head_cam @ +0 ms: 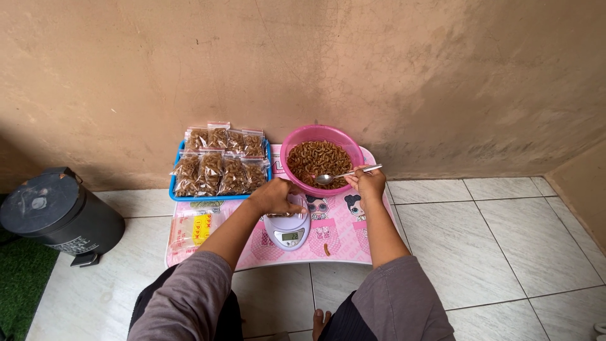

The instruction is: Packaging grains into small plastic bags using a spoon and a digital scale for portioning.

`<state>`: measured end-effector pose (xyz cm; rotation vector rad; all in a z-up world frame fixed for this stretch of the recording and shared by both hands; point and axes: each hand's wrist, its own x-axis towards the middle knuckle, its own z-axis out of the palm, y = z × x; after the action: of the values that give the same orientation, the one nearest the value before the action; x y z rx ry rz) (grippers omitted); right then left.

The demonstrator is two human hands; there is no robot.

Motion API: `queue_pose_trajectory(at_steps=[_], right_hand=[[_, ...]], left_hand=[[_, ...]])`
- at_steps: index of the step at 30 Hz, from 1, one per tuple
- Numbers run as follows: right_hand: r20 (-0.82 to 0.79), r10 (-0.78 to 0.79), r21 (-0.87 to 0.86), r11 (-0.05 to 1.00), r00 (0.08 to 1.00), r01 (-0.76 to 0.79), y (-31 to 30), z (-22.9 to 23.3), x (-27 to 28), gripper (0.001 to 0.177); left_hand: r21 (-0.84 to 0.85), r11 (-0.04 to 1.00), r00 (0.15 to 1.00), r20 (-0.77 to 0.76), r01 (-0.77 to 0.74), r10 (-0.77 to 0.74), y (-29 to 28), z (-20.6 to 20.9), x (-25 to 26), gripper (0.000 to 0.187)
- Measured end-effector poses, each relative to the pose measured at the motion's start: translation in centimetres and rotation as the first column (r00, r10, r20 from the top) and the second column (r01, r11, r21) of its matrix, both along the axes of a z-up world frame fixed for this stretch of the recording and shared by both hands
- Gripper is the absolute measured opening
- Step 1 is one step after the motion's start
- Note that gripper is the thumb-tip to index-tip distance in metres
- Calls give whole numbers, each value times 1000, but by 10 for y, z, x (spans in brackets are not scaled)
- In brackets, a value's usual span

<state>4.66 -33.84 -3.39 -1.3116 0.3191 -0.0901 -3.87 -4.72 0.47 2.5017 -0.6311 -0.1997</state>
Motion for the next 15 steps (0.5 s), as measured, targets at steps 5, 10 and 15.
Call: queue_pose_trajectory(at_steps=[5,10,15], right_hand=[[13,9,-8,1000,1000,-9,-5,8,-7,22],[29,-7,-12,1000,1000,7,-9,21,-17,21],[63,-1,-18,1000,998,2,-11,36,-33,21]], left_hand=[[-17,997,996,39,-75,76,37,6,-19,54],[-58,988,981,126,-144,150,64,27,-47,43],[-76,978,967,156,-192,202,79,35,-69,45]])
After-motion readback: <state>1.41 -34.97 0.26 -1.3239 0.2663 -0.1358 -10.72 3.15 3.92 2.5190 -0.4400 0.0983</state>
